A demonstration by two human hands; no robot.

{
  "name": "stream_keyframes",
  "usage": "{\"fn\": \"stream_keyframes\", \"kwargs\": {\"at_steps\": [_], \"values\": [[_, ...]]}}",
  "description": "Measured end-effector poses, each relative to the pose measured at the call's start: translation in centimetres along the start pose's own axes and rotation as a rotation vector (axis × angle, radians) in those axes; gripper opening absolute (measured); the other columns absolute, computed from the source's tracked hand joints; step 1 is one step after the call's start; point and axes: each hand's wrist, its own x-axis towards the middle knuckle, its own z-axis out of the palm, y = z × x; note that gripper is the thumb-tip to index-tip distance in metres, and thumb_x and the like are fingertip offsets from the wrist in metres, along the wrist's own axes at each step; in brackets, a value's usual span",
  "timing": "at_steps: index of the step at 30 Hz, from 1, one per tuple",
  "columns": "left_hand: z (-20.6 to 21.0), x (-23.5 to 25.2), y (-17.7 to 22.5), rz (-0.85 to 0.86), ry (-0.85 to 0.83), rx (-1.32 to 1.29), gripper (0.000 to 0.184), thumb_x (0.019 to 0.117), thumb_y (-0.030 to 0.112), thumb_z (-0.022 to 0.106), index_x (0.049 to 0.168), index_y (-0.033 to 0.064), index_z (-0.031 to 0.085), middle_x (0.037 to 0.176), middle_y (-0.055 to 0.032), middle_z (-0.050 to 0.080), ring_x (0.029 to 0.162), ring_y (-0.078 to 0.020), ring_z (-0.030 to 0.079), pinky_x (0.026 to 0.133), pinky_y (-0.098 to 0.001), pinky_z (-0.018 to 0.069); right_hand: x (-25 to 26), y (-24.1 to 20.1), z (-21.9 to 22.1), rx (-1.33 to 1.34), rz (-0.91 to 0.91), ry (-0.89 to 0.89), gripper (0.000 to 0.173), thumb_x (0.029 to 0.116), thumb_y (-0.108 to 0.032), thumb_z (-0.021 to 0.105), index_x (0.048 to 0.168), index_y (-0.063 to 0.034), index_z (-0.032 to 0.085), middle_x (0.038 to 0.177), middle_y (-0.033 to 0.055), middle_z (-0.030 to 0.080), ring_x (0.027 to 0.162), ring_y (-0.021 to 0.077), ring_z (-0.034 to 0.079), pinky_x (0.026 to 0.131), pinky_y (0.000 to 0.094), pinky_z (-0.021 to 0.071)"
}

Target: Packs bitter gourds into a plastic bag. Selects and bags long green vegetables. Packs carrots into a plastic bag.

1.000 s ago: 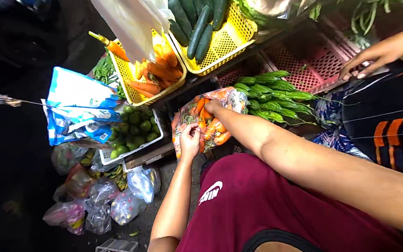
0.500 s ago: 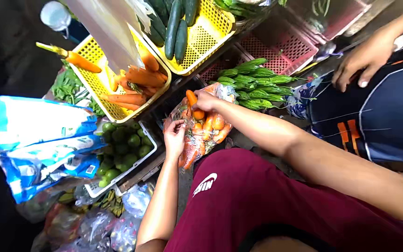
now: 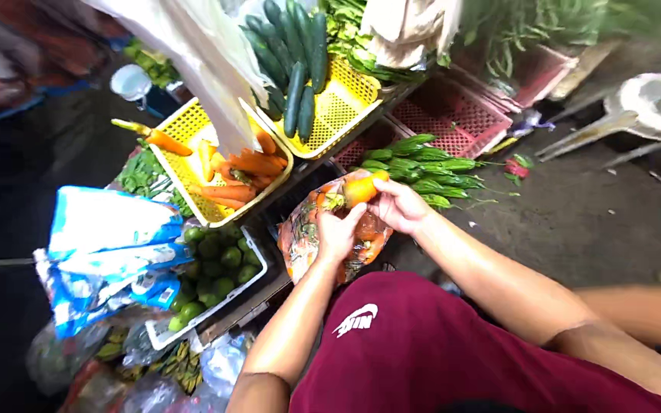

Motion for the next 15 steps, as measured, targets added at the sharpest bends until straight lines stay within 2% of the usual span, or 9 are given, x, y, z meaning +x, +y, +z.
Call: {"fn": "stream_keyframes", "kwargs": {"at_steps": [2,4,6,7,9,12,14,15], "values": [[0.6,0.0,0.1,0.024,0.149,-0.005,0.045,0.0898,0.013,0.078,0.127,-0.0033,0.059,0.105,-0.0127,0.073,0.095,-0.0192,0.073,0.089,-0.0383,0.0623,1.1,1.3,-0.8,0.014,0.129,0.117,0.035,0.1094,-0.026,0.048,0.139,-0.0078,0.05,0.122,0.0177,0.067,0.104,0.0296,0.07,0.088,0.0453,0.0609],[-0.4,0.1,0.6,0.038,0.24,0.019,0.042,0.0911,0.013,0.076,0.124,-0.0061,0.058,0.104,-0.0136,0.073,0.094,-0.0187,0.073,0.089,-0.0365,0.0621,1.6,1.3,-1.0,-0.104,0.185,0.06,0.035,0.1114,-0.025,0.041,0.14,-0.0043,0.047,0.122,0.019,0.067,0.105,0.0309,0.07,0.087,0.046,0.0609],[-2.2,-0.2,1.9,0.069,0.349,0.076,0.037,0.0921,0.013,0.075,0.122,-0.0048,0.062,0.102,-0.0123,0.074,0.094,-0.0182,0.073,0.087,-0.0378,0.0621,1.8,1.6,-2.2,-0.245,0.212,-0.019,0.036,0.1113,-0.024,0.037,0.137,-0.0023,0.05,0.117,0.0176,0.069,0.103,0.0307,0.071,0.086,0.0462,0.0609],[-3.8,-0.1,2.8,0.057,0.427,0.149,0.039,0.092,0.016,0.076,0.124,-0.0024,0.062,0.102,-0.0113,0.074,0.093,-0.018,0.073,0.087,-0.0385,0.0622,2.0,1.9,-2.6,-0.323,0.233,-0.039,0.036,0.1111,-0.023,0.038,0.137,-0.0016,0.05,0.117,0.0168,0.07,0.102,0.0301,0.071,0.087,0.0462,0.0605],[-7.9,0.5,5.2,0.011,0.577,0.335,0.046,0.0913,0.02,0.078,0.129,0.0003,0.059,0.109,-0.0123,0.072,0.099,-0.0198,0.071,0.09,-0.0418,0.061,2.3,2.7,-2.7,-0.519,0.274,-0.042,0.033,0.108,-0.017,0.048,0.136,-0.0007,0.05,0.116,0.0145,0.071,0.1,0.0258,0.072,0.085,0.0417,0.061],[-15.5,3.8,8.8,0.097,0.624,0.642,0.053,0.0937,0.028,0.076,0.136,0.0028,0.056,0.121,-0.0145,0.069,0.109,-0.0231,0.069,0.096,-0.047,0.0582,3.7,4.1,-2.2,-0.785,0.241,-0.077,0.032,0.1012,-0.014,0.063,0.129,-0.0015,0.058,0.115,0.0127,0.071,0.098,0.0209,0.072,0.083,0.0372,0.0619],[-20.7,8.1,10.9,0.139,0.633,0.753,0.052,0.0946,0.033,0.073,0.134,0.0025,0.057,0.118,-0.0163,0.069,0.105,-0.0253,0.069,0.093,-0.0496,0.0586,5.8,4.9,-2.1,-1.06,0.192,-0.095,0.032,0.0986,-0.02,0.068,0.126,-0.0043,0.062,0.115,0.0109,0.07,0.1,0.0171,0.071,0.088,0.0353,0.0602],[-22.8,10.4,11.5,0.138,0.656,0.787,0.051,0.0944,0.036,0.073,0.131,0.0031,0.06,0.114,-0.0156,0.07,0.104,-0.0251,0.07,0.093,-0.0501,0.0581,6.7,5.3,-2.5,-1.246,0.202,-0.097,0.035,0.0983,-0.025,0.068,0.127,-0.0063,0.063,0.12,0.0108,0.069,0.106,0.018,0.069,0.095,0.0381,0.0573]]}}
